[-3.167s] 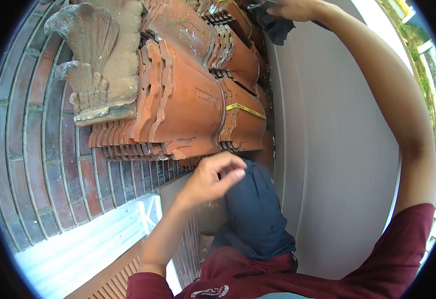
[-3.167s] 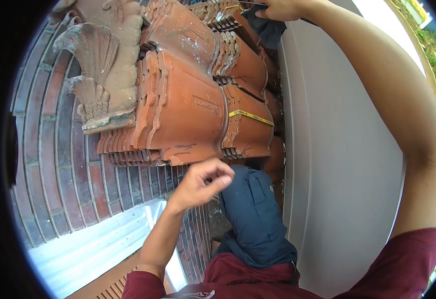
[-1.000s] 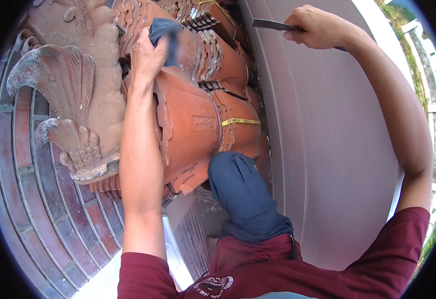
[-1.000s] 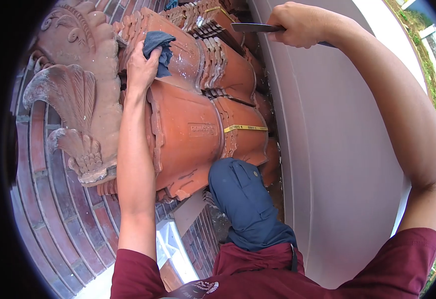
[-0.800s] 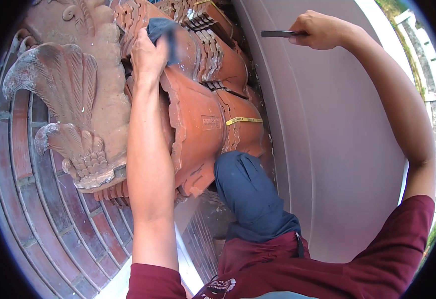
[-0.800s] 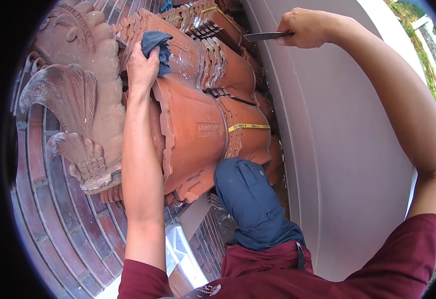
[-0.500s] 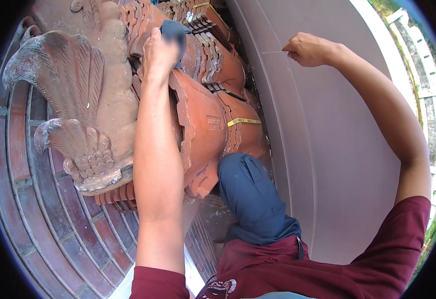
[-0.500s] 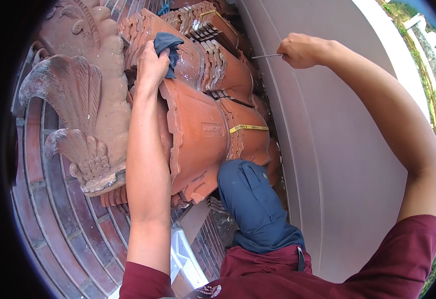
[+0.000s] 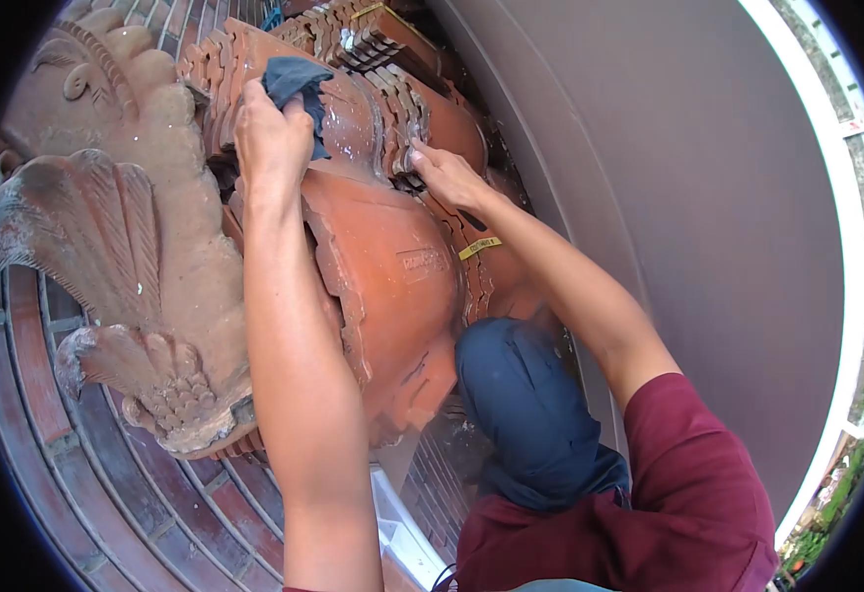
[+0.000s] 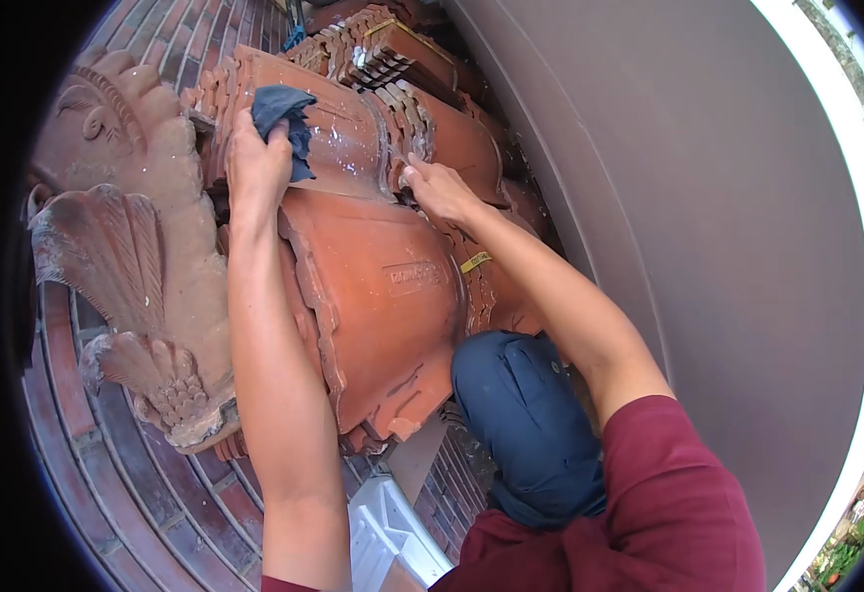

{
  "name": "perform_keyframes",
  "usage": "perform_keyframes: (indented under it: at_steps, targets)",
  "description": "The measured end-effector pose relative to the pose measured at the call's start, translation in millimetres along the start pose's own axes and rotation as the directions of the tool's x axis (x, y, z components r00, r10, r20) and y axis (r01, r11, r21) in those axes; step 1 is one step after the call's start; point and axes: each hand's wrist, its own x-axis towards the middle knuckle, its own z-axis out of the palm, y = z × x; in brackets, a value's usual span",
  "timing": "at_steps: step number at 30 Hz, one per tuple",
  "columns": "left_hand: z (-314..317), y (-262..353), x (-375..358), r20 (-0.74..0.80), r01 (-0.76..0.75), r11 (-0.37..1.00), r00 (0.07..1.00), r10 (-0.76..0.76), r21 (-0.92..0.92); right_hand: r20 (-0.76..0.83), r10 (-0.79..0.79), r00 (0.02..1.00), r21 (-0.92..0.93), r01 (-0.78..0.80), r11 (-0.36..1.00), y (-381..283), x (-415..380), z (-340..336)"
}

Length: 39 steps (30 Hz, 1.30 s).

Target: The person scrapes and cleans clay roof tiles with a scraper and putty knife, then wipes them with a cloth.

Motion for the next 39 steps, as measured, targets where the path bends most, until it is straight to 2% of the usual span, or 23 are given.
perform_keyframes:
  at_steps: [2,6,10,16,17,21,22,24,25,28,31,33,37,39]
  targets:
    - [0,-2,1,-0.071,0.001,0.998,0.998,0.003,0.06,-0.052,0.013,0.999,-0.097,-0.018,0.995,-2,5,21]
    - [-1,-3,2,-0.028,-0.035,0.998,0.999,0.037,0.047,-0.088,-0.057,0.994,-0.204,0.038,0.978,7,23,49]
    - [-3,0,-1,-0.041,-0.05,0.997,0.998,0.052,0.063,-0.148,-0.044,0.988,-0.183,0.016,0.983,5,39,55]
    - [-2,-7,4,-0.124,0.014,0.995,0.992,-0.002,0.098,-0.142,-0.226,0.964,-0.118,0.211,0.97,-32,87,43]
    - [-5,-4,4,-0.099,0.062,0.994,0.994,-0.054,0.087,-0.123,-0.259,0.958,-0.183,0.234,0.955,-26,91,48]
    - [-4,-8,3,-0.15,-0.009,0.99,0.988,0.031,0.14,-0.148,-0.131,0.98,-0.057,0.124,0.991,15,81,77]
    - [-3,-10,4,-0.153,-0.024,0.988,0.987,0.048,0.153,-0.176,-0.158,0.972,-0.041,0.153,0.987,17,90,80]
    - [1,-14,5,-0.145,-0.033,0.986,0.988,0.057,0.164,-0.224,-0.189,0.956,-0.01,0.192,0.981,0,93,81]
    - [2,-15,6,-0.139,-0.027,0.987,0.989,0.05,0.161,-0.182,-0.155,0.971,0.014,0.16,0.987,-15,97,75]
    - [-2,-3,1,-0.08,0.047,0.988,0.996,-0.036,0.144,-0.214,-0.13,0.968,-0.053,0.121,0.991,-33,102,73]
    - [-5,1,0,-0.056,0.101,0.985,0.994,-0.094,0.142,-0.117,-0.068,0.991,-0.11,0.055,0.992,-30,78,72]
    - [-5,5,0,-0.06,0.136,0.981,0.99,-0.128,0.139,-0.122,-0.113,0.986,-0.125,0.097,0.987,-29,81,67]
    - [-3,-2,2,-0.114,0.065,0.99,0.992,-0.051,0.125,-0.151,-0.109,0.983,-0.141,0.087,0.986,-41,92,64]
    - [-5,-3,0,-0.136,0.005,0.993,0.991,0.011,0.12,-0.117,-0.071,0.991,-0.145,0.054,0.988,-39,83,69]
